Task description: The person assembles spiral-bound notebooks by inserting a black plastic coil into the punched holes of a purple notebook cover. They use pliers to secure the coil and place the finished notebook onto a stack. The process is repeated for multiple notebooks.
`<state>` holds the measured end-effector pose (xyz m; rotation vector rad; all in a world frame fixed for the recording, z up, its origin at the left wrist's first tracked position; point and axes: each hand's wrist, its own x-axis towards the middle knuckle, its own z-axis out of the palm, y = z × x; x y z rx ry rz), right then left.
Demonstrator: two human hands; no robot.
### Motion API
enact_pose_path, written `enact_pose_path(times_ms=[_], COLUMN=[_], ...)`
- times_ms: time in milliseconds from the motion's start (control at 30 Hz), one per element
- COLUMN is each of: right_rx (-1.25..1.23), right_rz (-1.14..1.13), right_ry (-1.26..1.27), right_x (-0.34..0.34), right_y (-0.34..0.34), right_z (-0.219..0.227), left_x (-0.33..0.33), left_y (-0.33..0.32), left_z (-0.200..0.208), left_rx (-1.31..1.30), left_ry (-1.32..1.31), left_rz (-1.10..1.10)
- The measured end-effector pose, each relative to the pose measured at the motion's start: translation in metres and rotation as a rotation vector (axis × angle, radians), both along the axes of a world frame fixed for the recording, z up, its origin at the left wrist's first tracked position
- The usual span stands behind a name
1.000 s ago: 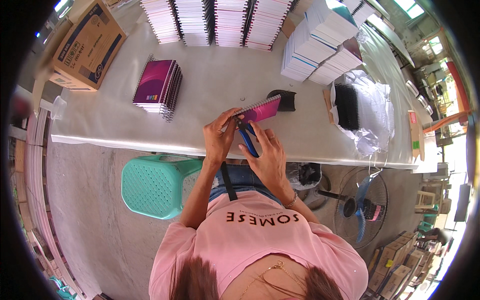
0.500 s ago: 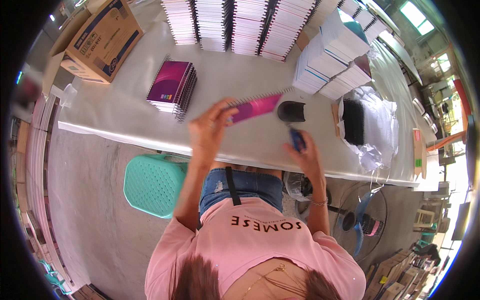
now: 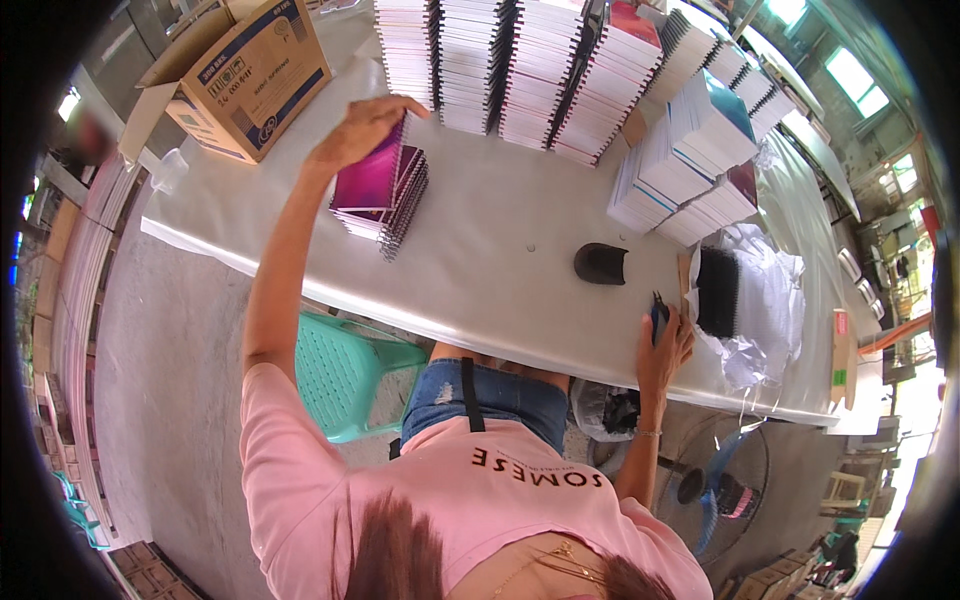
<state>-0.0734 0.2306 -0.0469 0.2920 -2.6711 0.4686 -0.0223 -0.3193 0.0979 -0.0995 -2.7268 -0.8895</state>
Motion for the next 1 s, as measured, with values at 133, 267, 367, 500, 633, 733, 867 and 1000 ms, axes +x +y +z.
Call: enact_pose_path(times_ms=[133, 267, 367, 500, 633, 733, 867, 1000], right_rx=[-0.003, 0.006, 0.001, -0.039, -0.066, -0.271, -0.561, -0.671], right_rz=[-0.015, -0.012, -0.012, 0.008, -0.006, 0.183, 0.259, 0.2], right_ry=[-0.005, 0.018, 0.017, 0.017, 0.051, 0.068, 0.173, 0.257], right_x=[0.001, 0.001, 0.002, 0.003, 0.005, -0.022, -0.075, -0.135], right_y=[0.004, 0.003, 0.002, 0.003, 0.001, 0.009, 0.005, 0.024], right_z=[-0.001, -0.002, -0.001, -0.002, 0.006, 0.027, 0.097, 0.156], left_x=[-0.013, 0.009, 0.015, 0.018, 0.019, 0.017, 0.023, 0.028], left_y=[0.014, 0.036, 0.028, 0.025, 0.028, 0.025, 0.01, 0.045], left_z=[-0.04, -0.055, -0.055, -0.054, -0.052, -0.055, -0.058, -0.04], left_rx=[-0.166, -0.346, -0.359, -0.353, -0.303, -0.277, -0.286, -0.202], left_ry=[-0.153, -0.106, -0.069, 0.009, -0.053, -0.032, 0.008, -0.224], left_rz=[0.05, 0.294, 0.304, 0.286, 0.347, 0.311, 0.338, 0.549])
